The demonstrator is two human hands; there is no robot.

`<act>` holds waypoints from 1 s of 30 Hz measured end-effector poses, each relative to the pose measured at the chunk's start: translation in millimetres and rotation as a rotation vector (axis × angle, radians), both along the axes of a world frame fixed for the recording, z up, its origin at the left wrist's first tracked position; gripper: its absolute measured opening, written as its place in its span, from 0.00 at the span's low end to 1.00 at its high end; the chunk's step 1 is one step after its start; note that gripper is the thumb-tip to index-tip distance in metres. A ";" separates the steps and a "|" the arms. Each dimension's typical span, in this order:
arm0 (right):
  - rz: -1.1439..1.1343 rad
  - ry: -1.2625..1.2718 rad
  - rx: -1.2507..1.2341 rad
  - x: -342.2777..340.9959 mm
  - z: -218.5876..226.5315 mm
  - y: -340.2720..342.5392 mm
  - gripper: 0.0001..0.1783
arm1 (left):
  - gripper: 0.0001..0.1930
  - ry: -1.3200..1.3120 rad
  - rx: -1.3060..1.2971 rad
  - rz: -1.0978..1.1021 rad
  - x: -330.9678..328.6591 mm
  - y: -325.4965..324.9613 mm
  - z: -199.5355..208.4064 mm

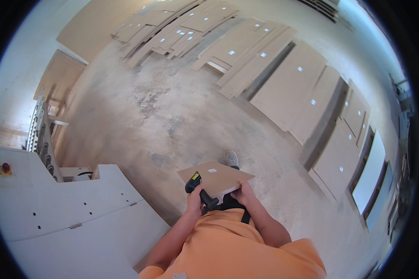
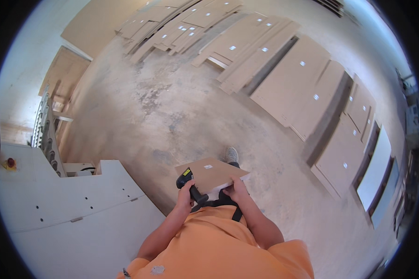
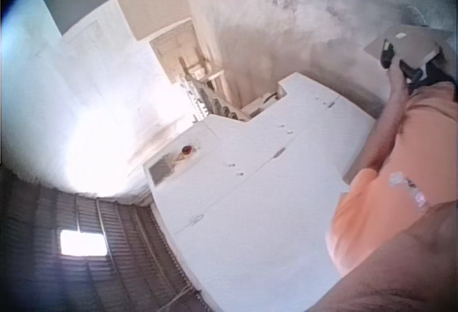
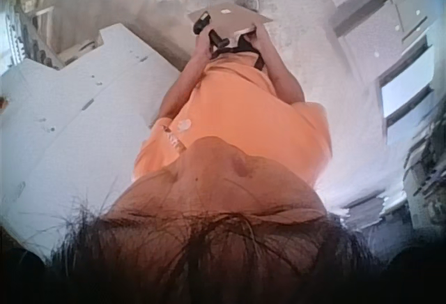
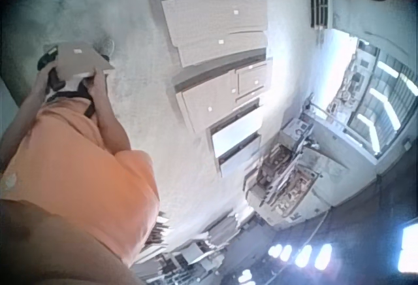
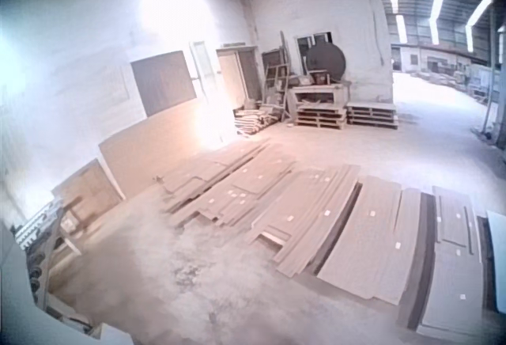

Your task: The person repeatedly picks up flat wooden panels from the floor, scans their labels with a handheld barcode scanner, places them on a machine table, and then stacks them in a designated area. This cycle is performed multiple times throughout the clip.

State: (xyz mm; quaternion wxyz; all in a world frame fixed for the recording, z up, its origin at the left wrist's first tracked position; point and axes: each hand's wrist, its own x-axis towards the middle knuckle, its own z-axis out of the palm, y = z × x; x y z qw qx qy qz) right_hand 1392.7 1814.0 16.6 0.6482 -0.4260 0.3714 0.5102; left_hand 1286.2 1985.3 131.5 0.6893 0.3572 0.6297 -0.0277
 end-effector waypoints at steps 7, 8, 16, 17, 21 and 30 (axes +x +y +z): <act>0.374 -0.049 0.064 164.6 12.1 160.4 0.20 | 0.16 0.008 -0.081 0.134 109.4 138.6 30.3; 0.398 -0.071 0.055 184.0 12.6 183.1 0.20 | 0.16 -0.011 -0.089 0.151 124.5 157.0 31.7; 0.430 -0.182 -0.066 339.2 -8.9 356.6 0.14 | 0.17 -0.002 -0.175 0.178 272.8 331.1 -23.9; 0.416 -0.201 -0.071 361.5 -10.6 382.6 0.14 | 0.17 -0.052 -0.194 0.172 294.7 359.1 -31.5; 0.418 -0.252 -0.149 434.3 -9.7 478.0 0.14 | 0.17 -0.114 -0.234 0.174 364.6 456.4 -47.9; 0.040 -0.266 -0.050 617.6 -79.8 707.2 0.11 | 0.16 0.105 -0.005 0.139 430.6 658.6 -32.7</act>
